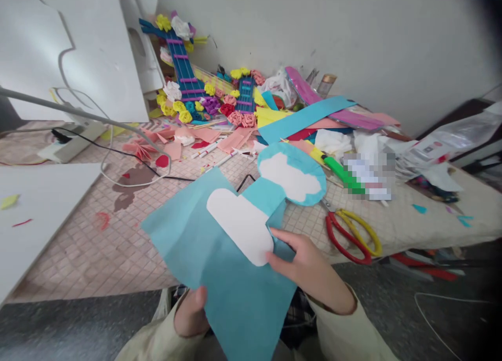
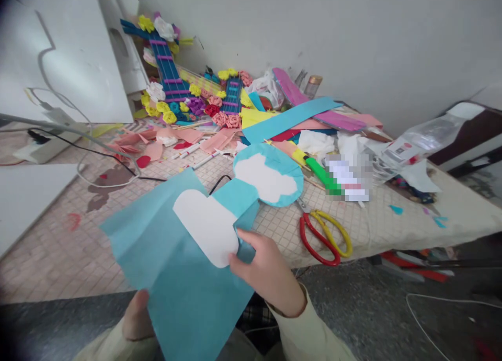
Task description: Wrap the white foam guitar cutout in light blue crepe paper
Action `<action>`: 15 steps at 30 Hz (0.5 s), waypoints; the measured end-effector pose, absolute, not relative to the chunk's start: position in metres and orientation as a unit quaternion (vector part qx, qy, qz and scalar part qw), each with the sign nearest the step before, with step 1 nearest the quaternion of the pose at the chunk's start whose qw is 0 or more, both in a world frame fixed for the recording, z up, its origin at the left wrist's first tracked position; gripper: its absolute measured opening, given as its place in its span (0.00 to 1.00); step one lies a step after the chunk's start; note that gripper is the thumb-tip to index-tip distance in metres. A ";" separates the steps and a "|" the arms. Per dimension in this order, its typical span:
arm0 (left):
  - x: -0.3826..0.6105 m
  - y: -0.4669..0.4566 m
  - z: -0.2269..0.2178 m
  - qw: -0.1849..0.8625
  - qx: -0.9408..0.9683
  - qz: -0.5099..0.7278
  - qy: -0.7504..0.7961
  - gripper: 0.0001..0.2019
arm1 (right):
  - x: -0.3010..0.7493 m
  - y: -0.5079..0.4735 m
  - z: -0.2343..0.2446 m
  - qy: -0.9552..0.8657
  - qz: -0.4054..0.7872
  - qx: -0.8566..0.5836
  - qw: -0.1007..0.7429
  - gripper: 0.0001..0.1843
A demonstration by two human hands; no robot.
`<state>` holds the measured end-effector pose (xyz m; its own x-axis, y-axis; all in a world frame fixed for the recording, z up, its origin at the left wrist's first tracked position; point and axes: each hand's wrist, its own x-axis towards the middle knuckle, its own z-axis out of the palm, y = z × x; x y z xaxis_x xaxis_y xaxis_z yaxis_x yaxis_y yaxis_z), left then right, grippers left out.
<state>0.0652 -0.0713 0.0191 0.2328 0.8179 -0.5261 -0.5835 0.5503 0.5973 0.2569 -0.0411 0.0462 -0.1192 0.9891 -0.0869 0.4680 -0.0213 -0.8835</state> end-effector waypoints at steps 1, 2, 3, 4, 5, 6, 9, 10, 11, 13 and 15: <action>0.070 -0.068 0.023 0.768 0.131 0.455 0.430 0.34 | 0.255 -0.043 0.044 -0.622 0.428 -0.574 0.317 0.19; 0.075 -0.064 0.026 0.751 0.132 0.469 0.446 0.33 | 0.254 -0.044 0.042 -0.617 0.442 -0.566 0.322 0.18; 0.081 -0.058 0.027 0.722 0.141 0.480 0.478 0.34 | 0.252 -0.046 0.040 -0.606 0.453 -0.561 0.335 0.18; 0.085 -0.053 0.028 0.698 0.146 0.479 0.511 0.33 | 0.250 -0.048 0.037 -0.586 0.463 -0.564 0.353 0.18; 0.089 -0.049 0.028 0.683 0.146 0.472 0.537 0.33 | 0.247 -0.050 0.035 -0.555 0.474 -0.569 0.378 0.19; 0.091 -0.046 0.027 0.675 0.143 0.459 0.560 0.31 | 0.245 -0.052 0.032 -0.516 0.492 -0.571 0.407 0.20; 0.091 -0.042 0.024 0.660 0.154 0.435 0.593 0.28 | 0.235 -0.057 0.023 -0.372 0.602 -0.509 0.489 0.21; 0.090 -0.042 0.023 0.645 0.164 0.439 0.603 0.27 | 0.232 -0.058 0.020 -0.329 0.641 -0.469 0.511 0.21; 0.089 -0.043 0.023 0.629 0.173 0.444 0.614 0.26 | 0.229 -0.059 0.018 -0.294 0.669 -0.428 0.532 0.21; 0.088 -0.044 0.025 0.606 0.174 0.447 0.635 0.24 | 0.222 -0.062 0.016 -0.251 0.688 -0.374 0.568 0.23; 0.087 -0.045 0.029 0.606 0.157 0.444 0.641 0.21 | 0.217 -0.064 0.014 -0.237 0.685 -0.356 0.589 0.27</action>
